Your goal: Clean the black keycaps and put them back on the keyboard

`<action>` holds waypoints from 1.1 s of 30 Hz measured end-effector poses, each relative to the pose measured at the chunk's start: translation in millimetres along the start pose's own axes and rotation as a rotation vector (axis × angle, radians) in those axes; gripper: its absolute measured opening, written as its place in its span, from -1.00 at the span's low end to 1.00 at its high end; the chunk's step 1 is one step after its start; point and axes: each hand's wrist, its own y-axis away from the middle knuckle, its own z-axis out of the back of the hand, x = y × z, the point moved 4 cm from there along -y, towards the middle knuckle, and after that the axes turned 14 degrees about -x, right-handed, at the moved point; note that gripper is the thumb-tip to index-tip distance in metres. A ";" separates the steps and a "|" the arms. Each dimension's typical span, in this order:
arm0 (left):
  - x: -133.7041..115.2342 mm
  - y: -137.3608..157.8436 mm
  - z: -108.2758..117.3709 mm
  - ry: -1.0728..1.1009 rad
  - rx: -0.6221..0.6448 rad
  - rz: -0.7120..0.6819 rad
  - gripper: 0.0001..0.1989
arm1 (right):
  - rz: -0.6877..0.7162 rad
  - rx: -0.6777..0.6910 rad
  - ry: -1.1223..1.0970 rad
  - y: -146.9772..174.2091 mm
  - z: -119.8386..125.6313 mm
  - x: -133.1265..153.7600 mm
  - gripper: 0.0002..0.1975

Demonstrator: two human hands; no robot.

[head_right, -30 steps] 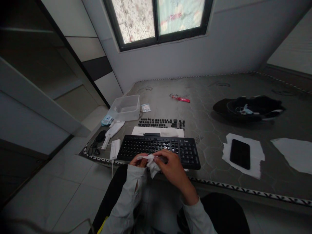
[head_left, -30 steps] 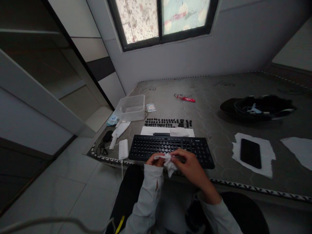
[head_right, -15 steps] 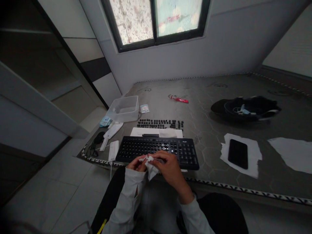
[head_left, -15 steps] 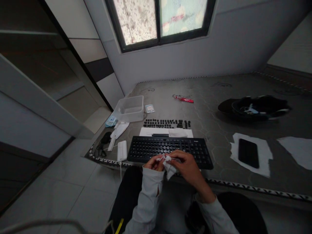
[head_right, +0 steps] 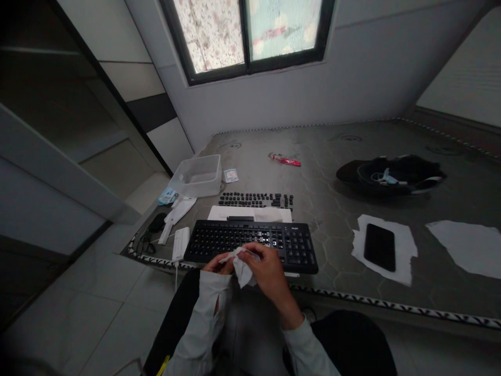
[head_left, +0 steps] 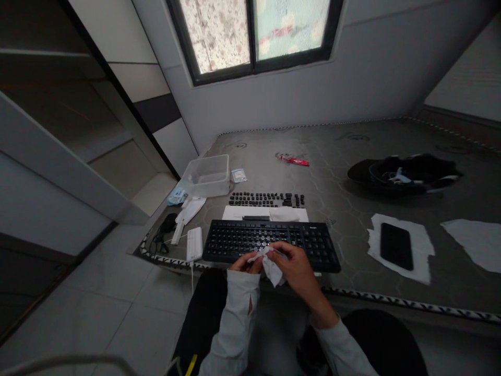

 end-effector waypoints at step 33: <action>17.1 -8.4 10.3 -0.016 -0.001 -0.207 -0.63 | 0.163 0.102 -0.052 4.3 -0.9 8.0 -0.77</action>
